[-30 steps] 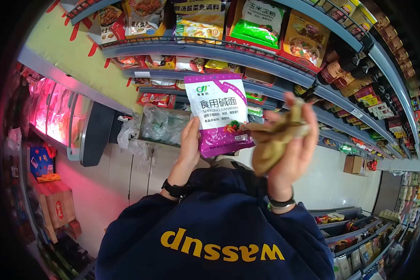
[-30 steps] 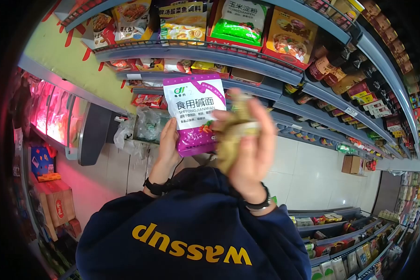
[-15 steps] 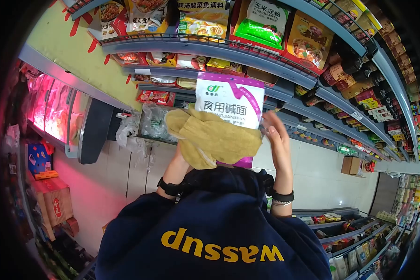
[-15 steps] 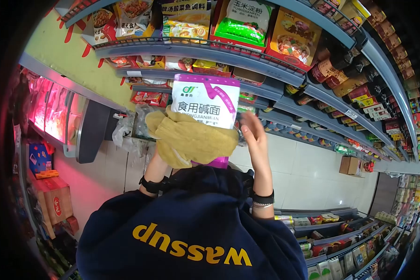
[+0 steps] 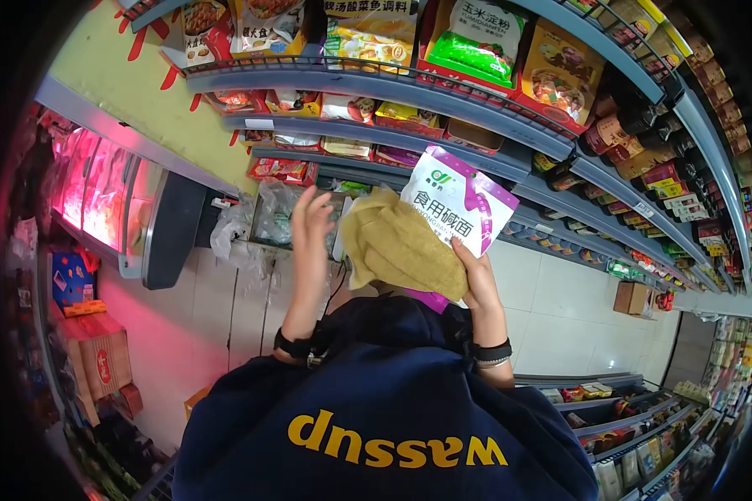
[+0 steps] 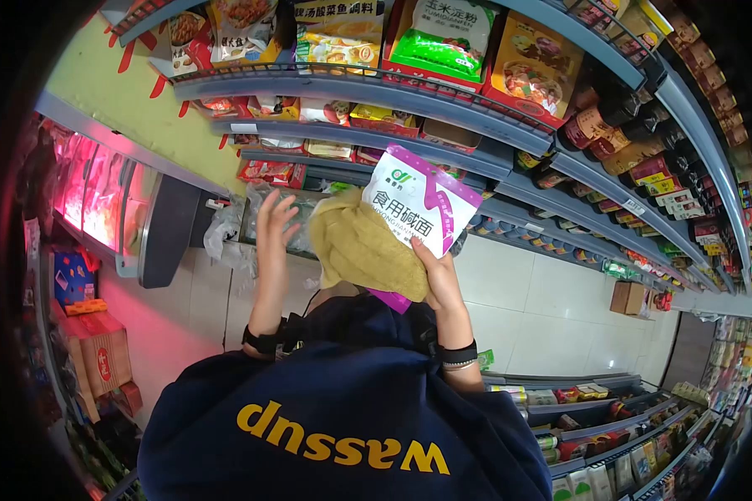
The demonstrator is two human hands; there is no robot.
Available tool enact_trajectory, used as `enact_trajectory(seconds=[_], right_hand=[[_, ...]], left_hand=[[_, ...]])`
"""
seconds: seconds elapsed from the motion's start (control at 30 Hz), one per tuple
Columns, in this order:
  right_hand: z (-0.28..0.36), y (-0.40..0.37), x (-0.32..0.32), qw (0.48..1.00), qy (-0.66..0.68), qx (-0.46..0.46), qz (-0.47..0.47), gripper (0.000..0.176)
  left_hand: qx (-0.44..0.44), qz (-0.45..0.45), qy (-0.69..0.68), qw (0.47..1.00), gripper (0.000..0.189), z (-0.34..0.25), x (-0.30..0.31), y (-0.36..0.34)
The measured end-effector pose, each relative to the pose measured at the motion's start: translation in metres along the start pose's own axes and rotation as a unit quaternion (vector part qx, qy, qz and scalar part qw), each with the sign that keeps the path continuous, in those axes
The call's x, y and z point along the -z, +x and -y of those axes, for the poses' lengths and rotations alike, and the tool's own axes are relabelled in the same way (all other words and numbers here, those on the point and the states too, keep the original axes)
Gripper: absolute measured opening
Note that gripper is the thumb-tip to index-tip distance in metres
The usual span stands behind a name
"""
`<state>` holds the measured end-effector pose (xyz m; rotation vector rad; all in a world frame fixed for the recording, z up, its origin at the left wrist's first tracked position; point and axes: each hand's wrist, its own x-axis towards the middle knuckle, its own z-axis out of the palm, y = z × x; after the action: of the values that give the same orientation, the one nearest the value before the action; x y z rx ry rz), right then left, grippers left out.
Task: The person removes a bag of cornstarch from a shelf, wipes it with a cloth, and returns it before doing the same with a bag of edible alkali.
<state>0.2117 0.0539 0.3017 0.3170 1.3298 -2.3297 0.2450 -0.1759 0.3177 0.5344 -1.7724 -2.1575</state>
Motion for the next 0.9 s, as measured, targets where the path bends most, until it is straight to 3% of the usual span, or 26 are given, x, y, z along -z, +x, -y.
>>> enact_trajectory(seconds=[0.07, 0.13, 0.17, 0.23, 0.3, 0.37, 0.5, 0.57, 0.77, 0.9], right_hand=[[-0.003, 0.000, -0.002, 1.000, 0.018, -0.004, -0.001, 0.033], [-0.007, -0.001, -0.007, 1.000, 0.003, -0.008, 0.015, 0.033], [-0.009, -0.003, -0.011, 1.000, 0.001, -0.011, 0.019, 0.033], [-0.010, -0.008, -0.018, 0.998, -0.044, 0.013, 0.039, 0.034], [-0.006, -0.010, -0.017, 0.998, -0.040, 0.010, 0.043, 0.033], [-0.004, -0.012, -0.014, 0.997, -0.049, -0.005, 0.051, 0.034], [-0.002, -0.013, -0.011, 0.996, -0.067, -0.002, 0.052, 0.033], [0.001, -0.014, -0.013, 0.996, -0.072, -0.007, 0.053, 0.030], [0.007, -0.012, -0.015, 0.994, -0.042, -0.069, 0.078, 0.027], [0.012, -0.010, -0.016, 0.990, -0.064, -0.070, 0.106, 0.034]], left_hand=[[-0.128, 0.090, 0.134, 0.979, 0.053, 0.006, -0.014, -0.016], [-0.189, 0.183, 0.250, 0.932, 0.072, 0.021, -0.029, -0.027], [-0.188, 0.179, 0.251, 0.933, 0.072, 0.022, -0.036, -0.030], [-0.165, 0.148, 0.356, 0.908, 0.090, 0.016, -0.048, -0.033], [-0.151, 0.153, 0.322, 0.922, 0.096, 0.021, -0.046, -0.027], [-0.106, 0.158, 0.294, 0.937, 0.090, 0.023, -0.047, -0.027], [-0.106, 0.162, 0.225, 0.955, 0.076, 0.033, -0.048, -0.028], [-0.132, 0.108, 0.233, 0.958, 0.054, 0.036, -0.048, -0.030], [-0.114, 0.060, 0.139, 0.982, 0.023, 0.033, -0.044, -0.028], [-0.088, 0.011, 0.080, 0.993, 0.026, 0.037, -0.032, -0.023]])
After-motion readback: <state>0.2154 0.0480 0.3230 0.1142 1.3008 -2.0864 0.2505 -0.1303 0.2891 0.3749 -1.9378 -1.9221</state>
